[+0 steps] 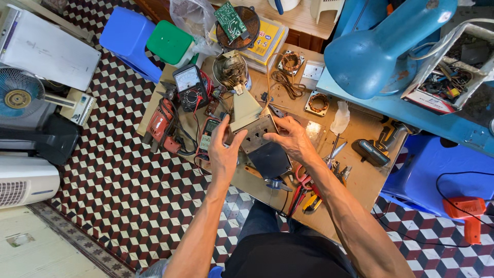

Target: The person assembles an electronic device by attaching a metal plate to a beige casing using a cordless drill. They align the plate, insert screws, and tighten them. The person also handles a power cord and plugs it into a wall outlet.

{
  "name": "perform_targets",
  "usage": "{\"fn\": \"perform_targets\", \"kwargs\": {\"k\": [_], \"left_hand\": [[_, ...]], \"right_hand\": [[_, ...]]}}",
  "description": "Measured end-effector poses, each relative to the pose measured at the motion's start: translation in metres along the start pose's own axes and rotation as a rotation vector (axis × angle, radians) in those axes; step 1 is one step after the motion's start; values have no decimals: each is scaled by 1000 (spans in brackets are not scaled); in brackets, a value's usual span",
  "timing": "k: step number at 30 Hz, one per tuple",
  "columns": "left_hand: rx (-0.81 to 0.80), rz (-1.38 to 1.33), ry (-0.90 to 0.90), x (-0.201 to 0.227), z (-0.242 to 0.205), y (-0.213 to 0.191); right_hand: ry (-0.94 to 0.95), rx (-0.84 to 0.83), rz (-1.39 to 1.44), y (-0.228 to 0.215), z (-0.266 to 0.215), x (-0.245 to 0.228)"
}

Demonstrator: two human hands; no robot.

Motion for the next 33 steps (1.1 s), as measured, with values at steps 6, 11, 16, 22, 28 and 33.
{"fn": "perform_targets", "kwargs": {"k": [6,11,16,22,28,33], "left_hand": [[-268,-544,-205,-36,-8,11],[-215,-400,-181,-49,-2,11],[-173,-304,-161,-48,-3,13],[-198,-232,-144,-46,4,10],[-202,-261,-123,-46,1,5],[-215,-309,-126,-42,0,7]], "right_hand": [[35,-16,26,-2,0,6],[52,-29,46,-4,2,8],[69,-75,8,-6,2,6],[52,-111,18,-6,1,1],[46,-85,79,-5,2,0],[28,-21,7,-9,4,-3]]}}
Point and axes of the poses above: each hand's wrist, its own z-axis towards the middle knuckle, its own y-axis out of the palm, x = y × z, the point moved 6 cm from there along z, towards the middle knuckle, and after that the axes turned 3 degrees about -z, right-handed, at the moved point
